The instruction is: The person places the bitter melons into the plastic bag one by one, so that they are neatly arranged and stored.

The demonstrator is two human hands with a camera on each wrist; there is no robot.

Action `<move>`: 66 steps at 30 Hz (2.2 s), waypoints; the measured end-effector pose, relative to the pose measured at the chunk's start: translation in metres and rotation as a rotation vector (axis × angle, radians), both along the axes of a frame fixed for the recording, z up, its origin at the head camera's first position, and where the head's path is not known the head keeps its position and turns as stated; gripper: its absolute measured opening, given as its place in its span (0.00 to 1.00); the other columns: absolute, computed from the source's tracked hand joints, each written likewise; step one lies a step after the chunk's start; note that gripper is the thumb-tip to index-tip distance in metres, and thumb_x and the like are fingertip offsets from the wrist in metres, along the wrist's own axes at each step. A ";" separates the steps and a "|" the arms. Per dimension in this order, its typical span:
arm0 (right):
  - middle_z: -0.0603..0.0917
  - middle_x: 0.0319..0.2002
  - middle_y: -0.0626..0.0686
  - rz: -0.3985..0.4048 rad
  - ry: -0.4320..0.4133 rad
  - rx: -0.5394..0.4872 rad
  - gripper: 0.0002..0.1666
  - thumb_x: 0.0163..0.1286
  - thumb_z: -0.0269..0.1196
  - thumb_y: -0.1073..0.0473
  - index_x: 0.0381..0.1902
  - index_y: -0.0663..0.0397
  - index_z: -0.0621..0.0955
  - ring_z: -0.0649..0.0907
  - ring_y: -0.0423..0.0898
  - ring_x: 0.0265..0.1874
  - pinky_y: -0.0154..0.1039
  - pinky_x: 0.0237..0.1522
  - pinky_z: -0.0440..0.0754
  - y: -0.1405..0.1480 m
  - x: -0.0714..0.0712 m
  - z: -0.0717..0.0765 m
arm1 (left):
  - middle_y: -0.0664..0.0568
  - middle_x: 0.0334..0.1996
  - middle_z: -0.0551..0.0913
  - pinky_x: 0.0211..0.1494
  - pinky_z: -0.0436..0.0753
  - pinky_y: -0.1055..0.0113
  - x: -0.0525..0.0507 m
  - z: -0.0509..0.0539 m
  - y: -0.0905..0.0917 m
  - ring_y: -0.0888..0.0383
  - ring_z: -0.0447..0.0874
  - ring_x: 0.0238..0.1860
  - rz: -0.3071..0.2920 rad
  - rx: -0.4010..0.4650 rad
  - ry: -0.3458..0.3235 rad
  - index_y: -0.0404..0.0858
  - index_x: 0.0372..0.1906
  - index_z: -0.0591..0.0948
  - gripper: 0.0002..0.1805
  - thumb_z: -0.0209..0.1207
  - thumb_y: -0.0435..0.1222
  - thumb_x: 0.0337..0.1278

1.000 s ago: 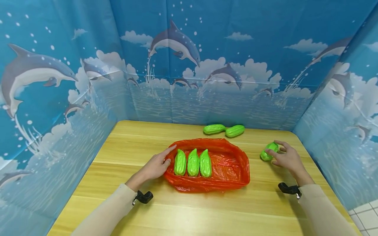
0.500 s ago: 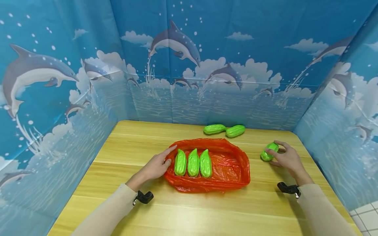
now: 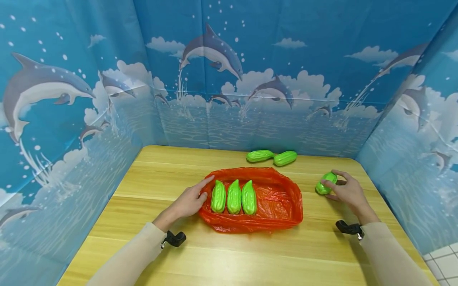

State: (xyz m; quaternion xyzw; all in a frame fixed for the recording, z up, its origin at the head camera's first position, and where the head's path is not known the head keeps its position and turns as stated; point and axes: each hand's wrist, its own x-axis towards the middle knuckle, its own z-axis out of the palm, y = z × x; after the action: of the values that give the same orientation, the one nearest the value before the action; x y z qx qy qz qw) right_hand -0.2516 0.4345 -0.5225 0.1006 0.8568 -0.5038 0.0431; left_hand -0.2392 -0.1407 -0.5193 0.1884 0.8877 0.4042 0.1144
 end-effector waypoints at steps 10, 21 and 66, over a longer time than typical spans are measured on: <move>0.64 0.83 0.83 -0.001 0.000 -0.027 0.58 0.91 0.64 0.44 0.97 0.64 0.48 0.83 0.24 0.44 0.41 0.54 0.97 0.000 0.000 0.000 | 0.57 0.20 0.68 0.27 0.71 0.67 0.000 0.000 0.000 0.60 0.63 0.17 0.002 -0.006 0.003 0.52 0.98 0.59 0.39 0.51 0.32 0.94; 0.61 0.86 0.84 -0.001 0.010 -0.034 0.58 0.91 0.65 0.43 0.97 0.63 0.47 0.82 0.21 0.43 0.41 0.54 0.97 -0.001 0.003 0.002 | 0.57 0.21 0.68 0.27 0.71 0.67 0.000 0.000 0.002 0.61 0.63 0.17 0.003 -0.002 0.005 0.53 0.98 0.59 0.39 0.51 0.31 0.93; 0.60 0.87 0.84 0.084 0.092 0.021 0.57 0.88 0.70 0.43 0.98 0.55 0.53 0.85 0.73 0.73 0.47 0.56 0.98 -0.053 0.017 0.036 | 0.56 0.21 0.69 0.27 0.71 0.68 -0.002 0.003 0.003 0.61 0.63 0.17 0.011 -0.049 0.010 0.53 0.98 0.58 0.39 0.52 0.32 0.94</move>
State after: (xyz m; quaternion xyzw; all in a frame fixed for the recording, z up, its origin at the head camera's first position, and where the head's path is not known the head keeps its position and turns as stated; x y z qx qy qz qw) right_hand -0.2350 0.3815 -0.4863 0.0415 0.8667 -0.4966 0.0237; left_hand -0.2409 -0.1379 -0.5167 0.1827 0.8991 0.3817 0.1121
